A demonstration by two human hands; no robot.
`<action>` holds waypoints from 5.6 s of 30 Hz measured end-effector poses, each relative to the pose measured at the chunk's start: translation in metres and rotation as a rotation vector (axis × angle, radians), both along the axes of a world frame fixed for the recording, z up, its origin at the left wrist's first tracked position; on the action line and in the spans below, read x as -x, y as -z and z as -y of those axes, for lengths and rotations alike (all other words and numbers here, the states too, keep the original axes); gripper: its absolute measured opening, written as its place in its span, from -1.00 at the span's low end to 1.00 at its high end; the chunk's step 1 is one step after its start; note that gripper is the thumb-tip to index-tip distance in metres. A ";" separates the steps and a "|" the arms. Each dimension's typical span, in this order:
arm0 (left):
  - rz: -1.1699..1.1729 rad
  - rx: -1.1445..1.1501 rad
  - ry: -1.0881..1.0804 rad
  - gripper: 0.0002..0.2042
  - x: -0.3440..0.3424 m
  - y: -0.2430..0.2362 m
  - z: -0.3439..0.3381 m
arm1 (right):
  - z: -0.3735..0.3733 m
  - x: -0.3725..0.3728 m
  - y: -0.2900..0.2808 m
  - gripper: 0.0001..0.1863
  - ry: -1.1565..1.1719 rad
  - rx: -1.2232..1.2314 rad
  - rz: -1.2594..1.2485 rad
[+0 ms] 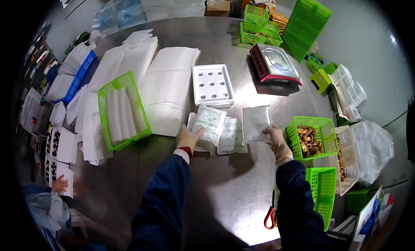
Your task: The person places round brown food items into white foam trays, separates them with paper sheets, and stacks the trays. The person then handles stacks of foam trays and plastic bags, moving them between a table and a storage area.
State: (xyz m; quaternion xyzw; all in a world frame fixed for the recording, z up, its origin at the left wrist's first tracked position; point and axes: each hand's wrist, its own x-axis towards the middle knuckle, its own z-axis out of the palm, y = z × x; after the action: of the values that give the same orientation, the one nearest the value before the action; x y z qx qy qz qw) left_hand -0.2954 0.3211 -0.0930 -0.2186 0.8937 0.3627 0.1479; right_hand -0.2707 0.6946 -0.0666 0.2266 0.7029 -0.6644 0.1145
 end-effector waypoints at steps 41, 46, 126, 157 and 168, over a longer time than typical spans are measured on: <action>-0.640 -0.044 0.030 -0.49 0.213 0.045 -0.008 | 0.042 -0.013 -0.006 -0.21 0.114 0.645 -0.302; -0.385 -0.228 -0.165 -0.48 0.206 0.085 0.007 | 0.057 0.054 -0.027 -0.24 0.065 0.552 -0.350; -0.141 -1.088 -0.788 -0.23 -0.330 0.025 -0.049 | 0.116 -0.001 -0.018 -0.31 -0.893 -0.354 0.180; -0.379 -0.817 -0.845 0.00 -0.774 0.075 0.326 | 0.506 -0.459 0.069 -0.09 -1.049 0.143 0.201; -0.413 -0.706 -1.265 -0.23 -0.970 -0.017 0.588 | 0.910 -0.609 0.029 -0.22 -1.442 0.254 0.193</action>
State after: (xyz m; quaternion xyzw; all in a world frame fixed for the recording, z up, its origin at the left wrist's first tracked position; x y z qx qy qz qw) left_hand 0.6746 -0.2668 -0.0755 -0.5575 0.4378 0.6770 -0.1979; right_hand 0.3387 -0.2151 -0.0955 -0.2492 0.5819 -0.4776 0.6092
